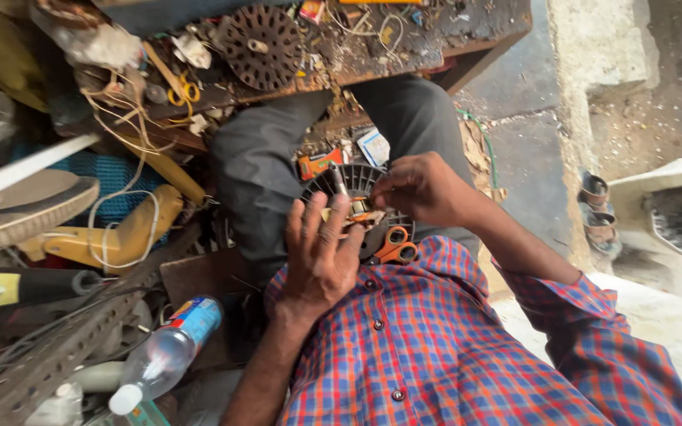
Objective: The person sits on the ground and uses a screwdriver to tighten or adjust screws on a small electrical component held in their hands. They repeatedly rotate the component and manipulate the screwdriver to secure parts of the device.
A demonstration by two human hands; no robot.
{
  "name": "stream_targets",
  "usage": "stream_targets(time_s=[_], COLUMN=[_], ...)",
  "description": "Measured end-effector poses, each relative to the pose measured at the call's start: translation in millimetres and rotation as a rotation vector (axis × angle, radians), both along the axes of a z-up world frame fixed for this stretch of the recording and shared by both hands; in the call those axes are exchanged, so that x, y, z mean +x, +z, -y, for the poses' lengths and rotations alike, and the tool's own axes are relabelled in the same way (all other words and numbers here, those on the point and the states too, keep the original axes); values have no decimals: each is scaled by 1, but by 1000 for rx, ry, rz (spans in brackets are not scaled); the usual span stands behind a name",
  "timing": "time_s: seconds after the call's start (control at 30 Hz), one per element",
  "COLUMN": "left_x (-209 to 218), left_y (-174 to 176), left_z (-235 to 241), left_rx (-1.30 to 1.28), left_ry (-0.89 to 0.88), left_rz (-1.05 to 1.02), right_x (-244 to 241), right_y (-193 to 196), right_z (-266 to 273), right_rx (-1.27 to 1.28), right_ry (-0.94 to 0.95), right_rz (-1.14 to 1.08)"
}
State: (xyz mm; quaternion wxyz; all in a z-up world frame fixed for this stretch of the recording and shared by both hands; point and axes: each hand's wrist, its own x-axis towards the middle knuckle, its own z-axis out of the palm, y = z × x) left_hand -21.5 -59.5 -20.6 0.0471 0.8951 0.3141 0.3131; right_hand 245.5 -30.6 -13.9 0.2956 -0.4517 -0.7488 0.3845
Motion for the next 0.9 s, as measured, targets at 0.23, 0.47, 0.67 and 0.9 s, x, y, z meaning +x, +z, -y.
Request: stream_targets(time_s=[0.23,0.47,0.67,0.9], left_x=[21,23,19,31], left_y=[46,39,21,-1], left_z=[-24,-72,-67,-74], left_rx=[-272,-294,-260,-278], left_ry=[-73,-382,-376,-348], left_rz=[367,113,152,143], right_x=[-23,-47,-49,-47], right_y=[-58,-144,-143,-139], right_z=[-38,-29,-33,-41], right_rx=[-210,-223,-273,-234], right_ry=[-87,-243,-253,-270], right_rz=[-151,-391,-520,-465])
